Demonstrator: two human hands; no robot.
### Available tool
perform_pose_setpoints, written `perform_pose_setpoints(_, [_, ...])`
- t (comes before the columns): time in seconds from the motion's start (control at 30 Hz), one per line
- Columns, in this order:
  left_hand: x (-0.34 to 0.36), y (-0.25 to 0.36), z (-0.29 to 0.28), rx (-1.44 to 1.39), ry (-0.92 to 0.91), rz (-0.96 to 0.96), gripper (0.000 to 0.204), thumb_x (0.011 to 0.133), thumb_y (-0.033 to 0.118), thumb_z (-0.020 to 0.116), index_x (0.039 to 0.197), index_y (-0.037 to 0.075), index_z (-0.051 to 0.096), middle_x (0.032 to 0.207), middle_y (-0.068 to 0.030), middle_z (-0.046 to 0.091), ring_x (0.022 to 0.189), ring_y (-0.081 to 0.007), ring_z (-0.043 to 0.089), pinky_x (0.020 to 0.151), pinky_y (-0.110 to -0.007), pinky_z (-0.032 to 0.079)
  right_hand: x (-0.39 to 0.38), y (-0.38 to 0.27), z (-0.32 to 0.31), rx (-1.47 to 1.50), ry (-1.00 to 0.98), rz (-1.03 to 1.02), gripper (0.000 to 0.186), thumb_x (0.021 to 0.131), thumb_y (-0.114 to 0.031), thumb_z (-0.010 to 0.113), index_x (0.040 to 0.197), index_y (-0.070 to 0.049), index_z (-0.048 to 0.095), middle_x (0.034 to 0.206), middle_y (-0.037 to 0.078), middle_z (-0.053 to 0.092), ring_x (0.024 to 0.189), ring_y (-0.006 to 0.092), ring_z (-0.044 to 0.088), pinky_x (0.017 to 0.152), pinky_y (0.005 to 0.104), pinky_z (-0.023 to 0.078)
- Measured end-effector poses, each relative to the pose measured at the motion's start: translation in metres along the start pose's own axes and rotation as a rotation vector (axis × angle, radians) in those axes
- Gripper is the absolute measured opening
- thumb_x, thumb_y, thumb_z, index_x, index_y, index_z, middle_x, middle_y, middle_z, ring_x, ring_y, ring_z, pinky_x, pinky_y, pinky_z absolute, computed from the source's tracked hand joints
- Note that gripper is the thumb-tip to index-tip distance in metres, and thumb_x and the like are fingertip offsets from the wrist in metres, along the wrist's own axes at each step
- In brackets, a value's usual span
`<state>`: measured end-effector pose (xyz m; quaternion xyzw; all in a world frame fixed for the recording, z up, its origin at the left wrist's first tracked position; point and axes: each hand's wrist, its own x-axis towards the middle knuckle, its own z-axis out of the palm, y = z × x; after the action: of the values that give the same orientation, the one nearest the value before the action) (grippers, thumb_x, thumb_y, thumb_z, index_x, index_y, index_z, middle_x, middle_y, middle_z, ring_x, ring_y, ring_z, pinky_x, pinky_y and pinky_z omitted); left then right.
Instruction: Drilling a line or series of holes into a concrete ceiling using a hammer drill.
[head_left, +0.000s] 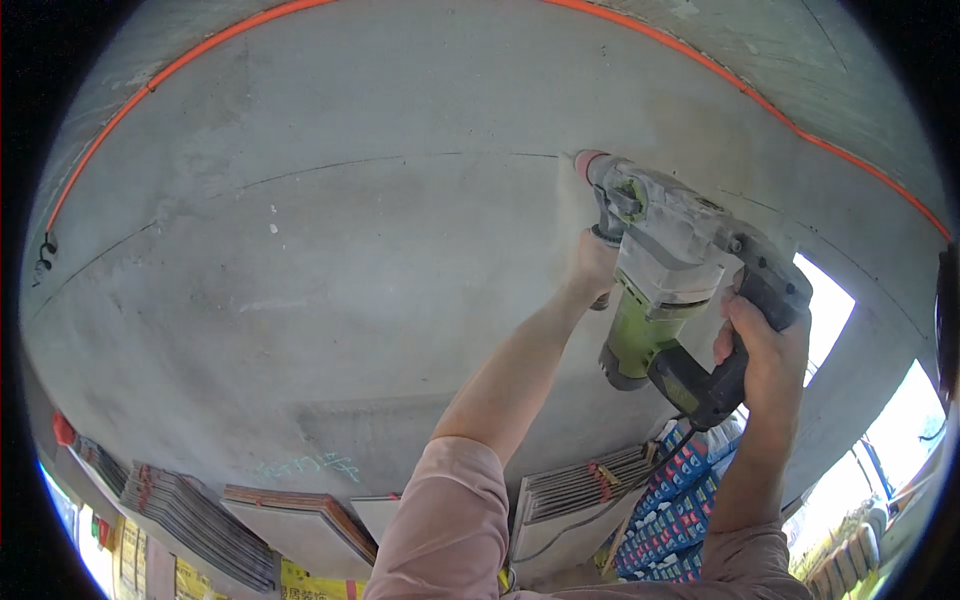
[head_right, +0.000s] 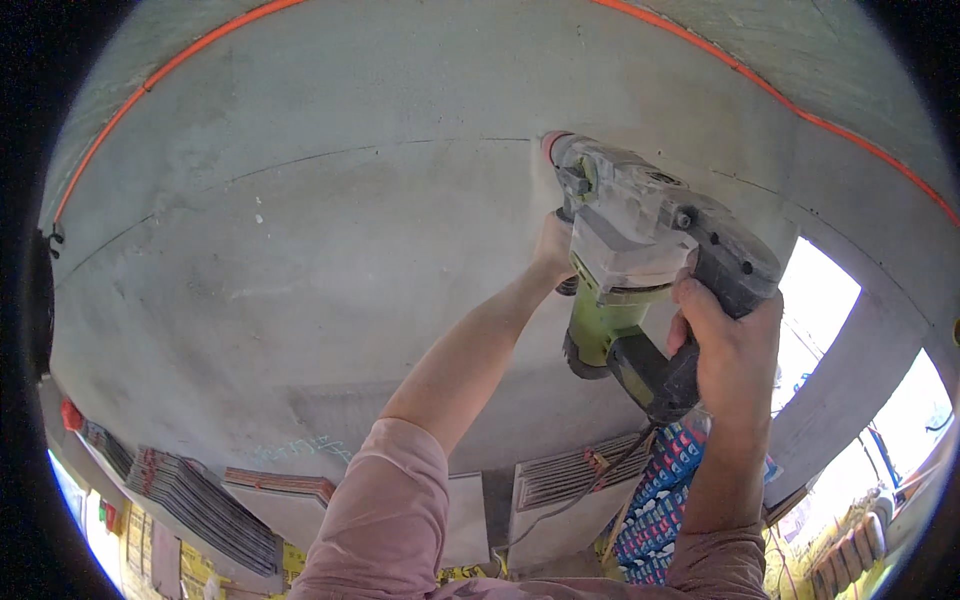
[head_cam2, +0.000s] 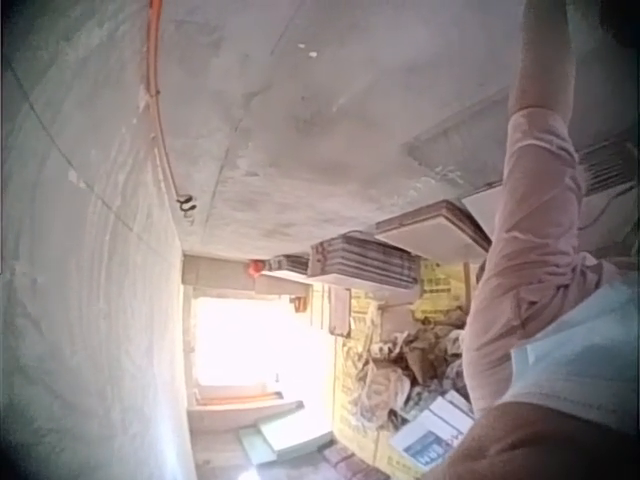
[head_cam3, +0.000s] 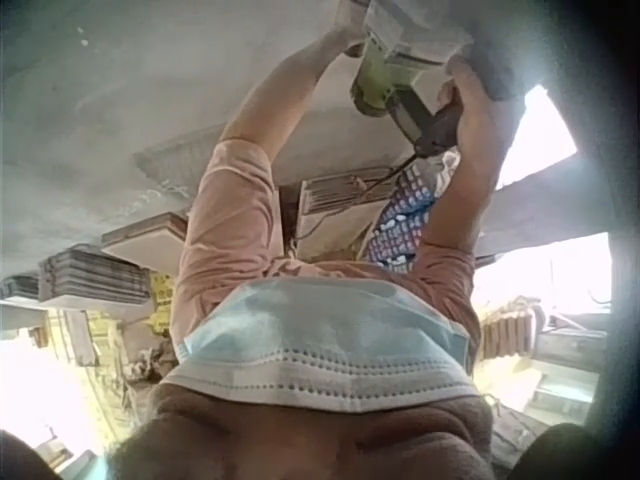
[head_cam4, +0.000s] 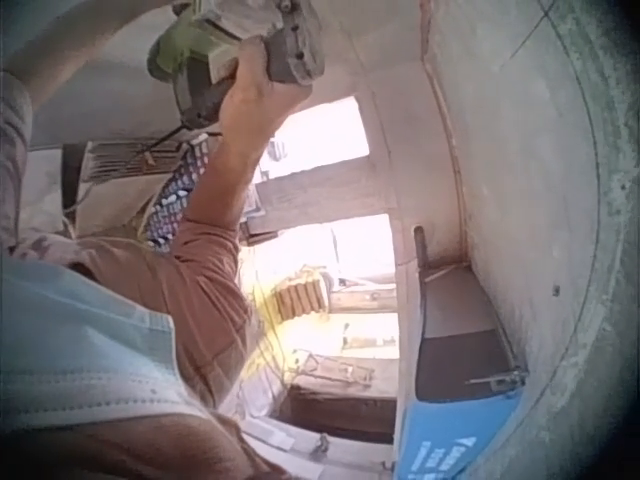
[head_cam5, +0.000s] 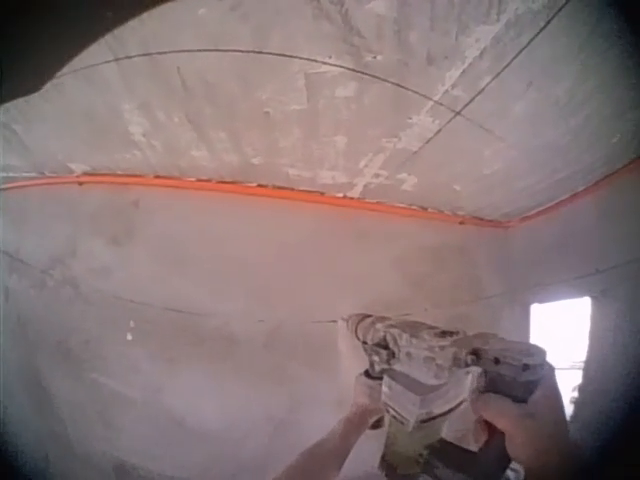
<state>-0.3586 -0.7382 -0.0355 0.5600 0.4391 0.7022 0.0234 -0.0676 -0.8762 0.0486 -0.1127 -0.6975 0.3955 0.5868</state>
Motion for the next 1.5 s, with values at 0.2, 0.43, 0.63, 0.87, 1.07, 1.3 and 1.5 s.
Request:
perform_pose_setpoints(0.2, [-0.003,0.014,-0.002,0.076,0.028,-0.057,0.030,0.080,0.020,0.081,0.093,-0.003,0.068,0.082,-0.0149,0.072,0.072,-0.0135,0.059,0.066,-0.037,0.052,-0.001,0.001,0.001,0.005,-0.006,-0.019,0.016,0.089,-0.004,0.066,0.102,0.004,0.063,0.080,0.007,0.063,0.053,0.0145,0.058,0.048,0.0281,0.045])
perform_pose_setpoints(0.43, [0.003,0.005,0.001,-0.023,0.005,-0.004,0.031,0.079,0.019,0.080,0.098,-0.002,0.067,0.085,-0.0160,0.074,0.073,-0.0181,0.062,0.070,-0.039,0.053,-0.002,0.001,0.003,0.000,0.025,-0.040,0.022,0.088,-0.007,0.067,0.107,0.004,0.065,0.081,0.007,0.065,0.051,0.0131,0.056,0.047,0.0281,0.043])
perform_pose_setpoints(0.63, [0.012,-0.025,0.012,-0.285,0.039,-0.065,0.026,0.079,0.016,0.078,0.098,-0.001,0.069,0.084,-0.0119,0.073,0.076,-0.0143,0.061,0.071,-0.037,0.053,0.004,0.001,0.001,-0.053,-0.001,-0.017,0.022,0.087,-0.010,0.069,0.104,0.004,0.065,0.081,0.007,0.065,0.051,0.0131,0.056,0.048,0.0282,0.043])
perform_pose_setpoints(0.87, [0.004,-0.020,0.006,-0.350,-0.133,0.022,0.030,0.102,0.018,0.052,0.126,0.002,0.062,0.120,-0.0069,0.068,0.106,-0.0184,0.065,0.092,-0.037,0.053,0.005,-0.006,0.004,-0.103,-0.024,-0.003,0.017,0.088,-0.008,0.067,0.100,0.004,0.064,0.077,0.005,0.064,0.052,0.0126,0.055,0.050,0.0283,0.043])
perform_pose_setpoints(1.07, [0.003,-0.014,0.006,-0.338,-0.160,0.153,0.040,0.105,0.030,0.045,0.130,0.003,0.059,0.123,-0.0087,0.066,0.112,-0.0206,0.063,0.094,-0.039,0.052,0.001,-0.010,0.010,-0.057,-0.019,-0.020,0.017,0.087,-0.008,0.067,0.100,0.003,0.065,0.075,0.004,0.064,0.053,0.0121,0.055,0.051,0.0281,0.042])
perform_pose_setpoints(1.3, [0.006,-0.020,0.012,-0.360,-0.047,0.040,0.030,0.098,0.021,0.058,0.119,0.000,0.063,0.107,-0.0088,0.069,0.096,-0.0173,0.064,0.083,-0.038,0.053,0.009,-0.002,0.003,-0.043,-0.026,-0.051,0.018,0.087,-0.007,0.068,0.101,0.005,0.066,0.076,0.005,0.065,0.053,0.0127,0.056,0.049,0.0282,0.043])
perform_pose_setpoints(1.5, [0.016,-0.042,0.028,-0.443,0.111,0.052,0.028,0.097,0.021,0.057,0.095,-0.006,0.064,0.078,-0.0069,0.067,0.073,-0.0109,0.053,0.064,-0.036,0.049,0.008,0.009,0.003,0.004,-0.037,-0.051,0.031,0.086,-0.003,0.068,0.115,0.006,0.063,0.088,0.010,0.066,0.055,0.0139,0.057,0.048,0.0269,0.044])
